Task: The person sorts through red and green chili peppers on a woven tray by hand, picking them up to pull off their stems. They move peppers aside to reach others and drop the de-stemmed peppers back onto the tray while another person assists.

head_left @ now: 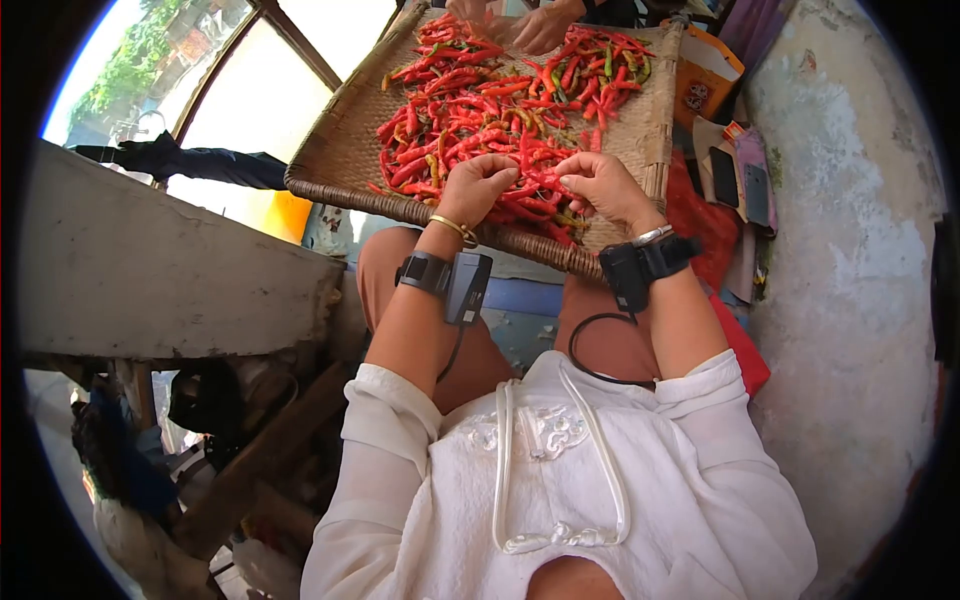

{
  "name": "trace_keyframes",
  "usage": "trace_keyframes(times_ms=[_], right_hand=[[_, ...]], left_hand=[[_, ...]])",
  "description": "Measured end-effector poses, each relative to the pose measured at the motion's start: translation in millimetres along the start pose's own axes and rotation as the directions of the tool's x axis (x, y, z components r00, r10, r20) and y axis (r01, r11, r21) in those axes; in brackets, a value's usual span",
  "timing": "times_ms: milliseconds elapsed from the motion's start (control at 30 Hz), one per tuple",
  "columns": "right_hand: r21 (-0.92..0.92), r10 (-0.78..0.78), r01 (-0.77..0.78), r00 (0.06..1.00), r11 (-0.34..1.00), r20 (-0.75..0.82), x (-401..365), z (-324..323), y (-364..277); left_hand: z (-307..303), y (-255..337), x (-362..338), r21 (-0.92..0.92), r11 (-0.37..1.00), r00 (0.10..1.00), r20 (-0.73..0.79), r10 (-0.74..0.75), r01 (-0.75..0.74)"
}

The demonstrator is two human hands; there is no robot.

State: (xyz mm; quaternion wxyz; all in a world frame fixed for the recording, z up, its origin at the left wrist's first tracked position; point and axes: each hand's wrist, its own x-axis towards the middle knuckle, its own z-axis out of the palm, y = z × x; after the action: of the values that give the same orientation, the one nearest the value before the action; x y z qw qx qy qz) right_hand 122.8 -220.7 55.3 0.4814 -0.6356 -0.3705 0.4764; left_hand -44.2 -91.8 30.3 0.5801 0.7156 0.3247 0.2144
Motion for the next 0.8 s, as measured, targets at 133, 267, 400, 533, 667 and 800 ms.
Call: trace_keyframes(times_ms=[133,267,400,533,667,800], right_hand=[[-0.023,-0.02,0.021,1.0,1.0,0.02,2.7,10.5,-7.4],[-0.106,-0.077,0.087,0.992,0.991,0.096,16.4,10.7,-5.8],[-0.006,-0.018,0.019,0.988,1.0,0.154,25.0,9.0,-15.1],[0.017,-0.1,0.098,0.973,0.995,0.207,31.6,12.2,-24.7],[0.06,-0.114,0.102,0.965,0.993,0.235,32.6,15.0,-29.9],[0.142,-0.065,0.041,0.984,0.989,0.167,31.5,14.5,-34.4]], left_hand=[[1.2,2.9,-3.6,-0.013,1.0,0.998,0.063,0.012,-0.011],[-0.3,6.9,-4.1,-0.165,0.986,0.991,0.134,0.029,-0.006],[-4.6,13.2,-1.3,-0.243,0.968,0.985,0.169,-0.028,0.069],[-10.0,7.3,6.5,-0.353,0.931,0.988,0.149,-0.039,0.09],[-11.7,27.1,9.8,-0.39,0.916,0.995,0.056,-0.079,0.095],[-12.7,34.1,29.5,-0.446,0.89,0.994,-0.011,-0.107,0.091]])
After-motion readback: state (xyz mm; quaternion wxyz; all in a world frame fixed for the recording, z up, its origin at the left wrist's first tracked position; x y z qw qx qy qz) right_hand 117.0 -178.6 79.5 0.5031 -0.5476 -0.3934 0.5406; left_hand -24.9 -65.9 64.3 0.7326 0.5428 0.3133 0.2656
